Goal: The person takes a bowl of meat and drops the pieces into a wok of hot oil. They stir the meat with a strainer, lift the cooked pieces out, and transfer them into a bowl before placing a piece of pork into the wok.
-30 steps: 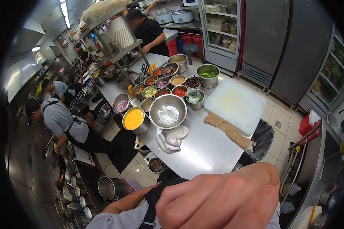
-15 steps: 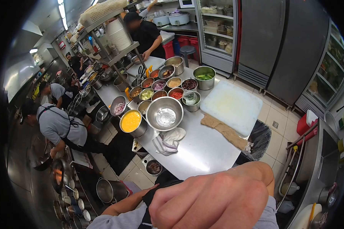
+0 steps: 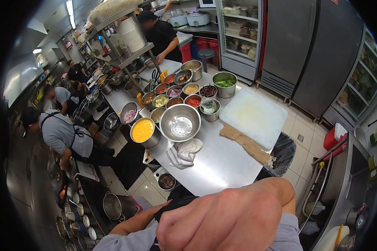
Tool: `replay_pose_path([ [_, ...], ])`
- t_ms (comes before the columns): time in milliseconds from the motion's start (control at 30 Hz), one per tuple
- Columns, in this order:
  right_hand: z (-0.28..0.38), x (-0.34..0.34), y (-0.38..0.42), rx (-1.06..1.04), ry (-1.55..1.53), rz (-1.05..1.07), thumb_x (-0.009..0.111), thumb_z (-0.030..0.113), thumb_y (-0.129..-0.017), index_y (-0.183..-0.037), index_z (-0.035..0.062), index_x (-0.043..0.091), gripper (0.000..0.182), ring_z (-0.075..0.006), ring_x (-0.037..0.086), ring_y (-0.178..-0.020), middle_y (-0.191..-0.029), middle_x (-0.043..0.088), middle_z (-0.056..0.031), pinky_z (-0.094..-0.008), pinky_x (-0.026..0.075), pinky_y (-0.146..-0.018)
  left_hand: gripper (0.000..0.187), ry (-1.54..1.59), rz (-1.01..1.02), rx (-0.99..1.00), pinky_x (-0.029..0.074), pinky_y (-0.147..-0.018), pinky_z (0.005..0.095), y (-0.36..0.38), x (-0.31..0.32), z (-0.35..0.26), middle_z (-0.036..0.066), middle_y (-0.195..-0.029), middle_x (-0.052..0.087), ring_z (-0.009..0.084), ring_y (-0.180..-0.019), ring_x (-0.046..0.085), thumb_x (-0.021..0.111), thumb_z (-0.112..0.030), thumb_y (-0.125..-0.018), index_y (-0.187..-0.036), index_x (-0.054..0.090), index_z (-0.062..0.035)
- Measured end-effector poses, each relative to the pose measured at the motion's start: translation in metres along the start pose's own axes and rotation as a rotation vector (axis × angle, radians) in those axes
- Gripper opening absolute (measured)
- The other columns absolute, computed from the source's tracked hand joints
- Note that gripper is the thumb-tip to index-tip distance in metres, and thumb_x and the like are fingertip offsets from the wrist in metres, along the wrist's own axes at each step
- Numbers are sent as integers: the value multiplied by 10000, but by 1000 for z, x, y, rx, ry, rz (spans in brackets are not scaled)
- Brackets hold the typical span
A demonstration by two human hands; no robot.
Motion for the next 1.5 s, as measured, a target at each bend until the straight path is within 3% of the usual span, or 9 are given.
replay_pose_path([
  [133, -5, 0, 4, -46, 30, -65, 508, 11, -941, -787, -43, 503, 163, -317, 588, -616, -646, 576, -209, -601, 416, -782, 628, -63, -13, 42, -30, -1176, 494, 0, -10, -14, 99, -1501, 344, 261, -1420, 221, 571, -280, -881, -1446, 353, -114],
  [200, -4, -5, 6, -86, 74, -188, 634, 42, -846, -724, -3, 629, 130, -237, 566, -590, -668, 651, -174, -405, 439, -776, 624, 47, -30, -34, -24, -1177, 492, 1, -9, -5, 103, -1503, 341, 267, -1421, 218, 567, -279, -880, -1445, 355, -117],
  [733, -17, -6, 0, -214, 24, -182, 621, 44, -860, -747, -2, 618, 122, -238, 567, -605, -675, 654, -178, -436, 436, -797, 635, 203, -367, 247, 4, -1173, 524, 6, -61, -52, 114, -1505, 332, 306, -1423, 208, 586, -273, -844, -1430, 383, -138],
  [833, 23, -5, 29, -945, 123, -178, 621, 40, -857, -757, 4, 614, 107, -233, 568, -608, -674, 656, -172, -443, 441, -811, 623, 146, -318, 223, 10, -1171, 532, 4, -56, -49, 111, -1504, 335, 310, -1423, 212, 582, -263, -844, -1424, 393, -139],
  [900, -6, -2, -2, 23, 70, 48, 513, 16, -939, -777, -31, 487, 171, -316, 594, -627, -638, 575, -205, -615, 409, -797, 623, 129, -380, 290, 6, -1169, 535, 6, -71, -67, 113, -1500, 342, 310, -1423, 214, 583, -268, -846, -1424, 392, -135],
  [1133, -8, -6, -2, 33, 61, 41, 505, 18, -942, -794, -25, 484, 155, -320, 605, -651, -644, 581, -208, -632, 401, -820, 614, 223, -338, 229, 8, -1168, 540, 6, -63, -52, 116, -1498, 342, 312, -1419, 223, 571, -260, -853, -1425, 391, -130],
  [1200, -3, -4, -5, -95, 83, 70, 616, 44, -863, -759, 8, 607, 110, -228, 567, -603, -675, 658, -166, -455, 442, -833, 602, 257, -344, 167, 11, -1169, 537, 7, -65, -51, 116, -1496, 346, 313, -1416, 229, 562, -257, -858, -1423, 396, -133],
  [1333, 0, -11, 5, -312, 40, -159, 606, 53, -875, -763, 12, 607, 119, -226, 565, -590, -667, 656, -162, -461, 448, -838, 598, 231, -350, 179, 11, -1169, 534, 6, -72, -61, 114, -1497, 345, 309, -1417, 230, 560, -252, -858, -1422, 398, -136],
  [1500, -12, -16, -5, 73, -35, -220, 585, 48, -894, -735, 3, 615, 169, -229, 565, -577, -655, 652, -161, -457, 456, -789, 609, 256, -354, 194, 8, -1169, 532, 7, -71, -60, 109, -1503, 334, 307, -1422, 213, 568, -258, -852, -1424, 395, -141],
])
Point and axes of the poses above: each hand's wrist, its own y-axis away from the middle knuckle, its own x-axis out of the palm, z = x × y, the point moved 10 cm from there along -y, towards the middle knuckle
